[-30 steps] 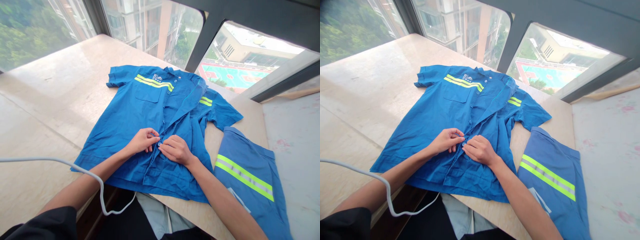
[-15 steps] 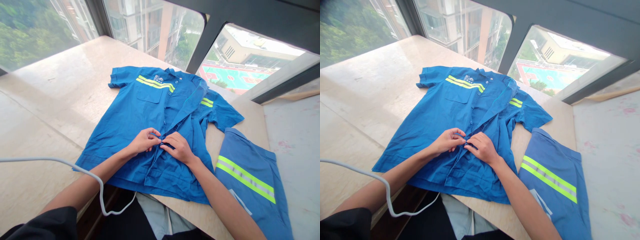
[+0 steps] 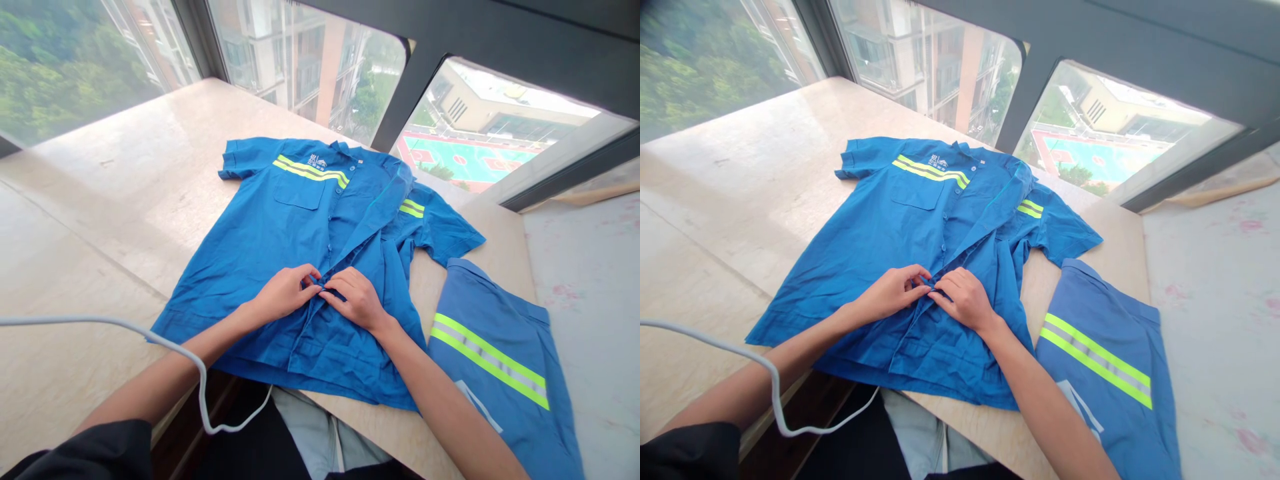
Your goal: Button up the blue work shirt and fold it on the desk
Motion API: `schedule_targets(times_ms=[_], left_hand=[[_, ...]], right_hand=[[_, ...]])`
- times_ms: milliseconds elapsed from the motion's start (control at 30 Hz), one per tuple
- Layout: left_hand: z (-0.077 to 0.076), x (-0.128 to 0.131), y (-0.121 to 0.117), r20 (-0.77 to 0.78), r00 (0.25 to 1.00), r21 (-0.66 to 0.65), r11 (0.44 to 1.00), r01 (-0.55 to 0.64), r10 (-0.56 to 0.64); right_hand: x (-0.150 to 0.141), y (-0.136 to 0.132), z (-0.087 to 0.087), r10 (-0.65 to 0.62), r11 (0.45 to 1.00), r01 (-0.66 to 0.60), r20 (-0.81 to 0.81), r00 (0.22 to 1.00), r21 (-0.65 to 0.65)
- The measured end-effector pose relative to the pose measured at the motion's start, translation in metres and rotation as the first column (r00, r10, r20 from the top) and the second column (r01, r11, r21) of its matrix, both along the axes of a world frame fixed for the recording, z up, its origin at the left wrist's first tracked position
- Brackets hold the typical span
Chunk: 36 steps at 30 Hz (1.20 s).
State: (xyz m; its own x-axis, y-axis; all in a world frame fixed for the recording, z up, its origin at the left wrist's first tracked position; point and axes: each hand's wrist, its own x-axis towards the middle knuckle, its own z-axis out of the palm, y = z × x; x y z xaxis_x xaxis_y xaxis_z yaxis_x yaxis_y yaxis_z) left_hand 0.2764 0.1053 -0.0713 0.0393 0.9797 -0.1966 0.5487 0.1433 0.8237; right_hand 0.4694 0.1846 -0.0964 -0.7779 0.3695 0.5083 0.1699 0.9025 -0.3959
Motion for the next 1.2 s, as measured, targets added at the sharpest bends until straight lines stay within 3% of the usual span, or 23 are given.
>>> schedule_targets(times_ms=[100,200,333,433,633,833,1000,1100,1200], left_hand=[[0.001,0.001,-0.006,-0.265,0.964,0.157,0.987,0.045,-0.002],[-0.003,0.003,-0.011,-0.462,0.887,0.317,0.935,0.158,0.007],[-0.013,0.001,-0.017,-0.600,0.798,0.317,0.897,0.307,-0.061],[-0.019,-0.007,-0.024,-0.623,0.777,0.293,0.893,0.342,-0.093],[-0.009,-0.035,-0.059,-0.619,0.764,0.242,0.883,0.402,-0.178],[0.006,-0.052,-0.114,-0.643,0.710,0.255,0.793,0.553,-0.288],[0.003,-0.064,-0.138,-0.700,0.702,0.424,0.713,0.559,-0.134],[0.008,-0.067,-0.141,-0.664,0.747,0.547,0.661,0.514,-0.032],[0.017,-0.065,-0.142,-0.628,0.778,0.609,0.641,0.467,0.030]], right_hand=[[0.000,0.002,0.002,-0.098,0.994,0.096,-0.036,0.995,-0.051],[-0.001,0.004,0.001,-0.235,0.971,0.233,-0.039,0.971,-0.047],[-0.004,0.003,-0.007,-0.376,0.926,0.376,-0.028,0.926,-0.016],[-0.006,0.004,-0.015,-0.423,0.906,0.423,0.013,0.906,-0.024],[-0.005,0.008,-0.025,-0.407,0.910,0.412,0.094,0.909,-0.045],[0.025,-0.034,0.001,-0.227,0.972,0.233,0.217,0.949,-0.004],[0.081,-0.083,0.023,-0.122,0.992,0.101,0.452,0.884,0.071],[0.117,-0.096,0.028,-0.143,0.990,0.113,0.561,0.815,0.089],[0.141,-0.099,0.035,-0.168,0.986,0.127,0.572,0.803,0.111]])
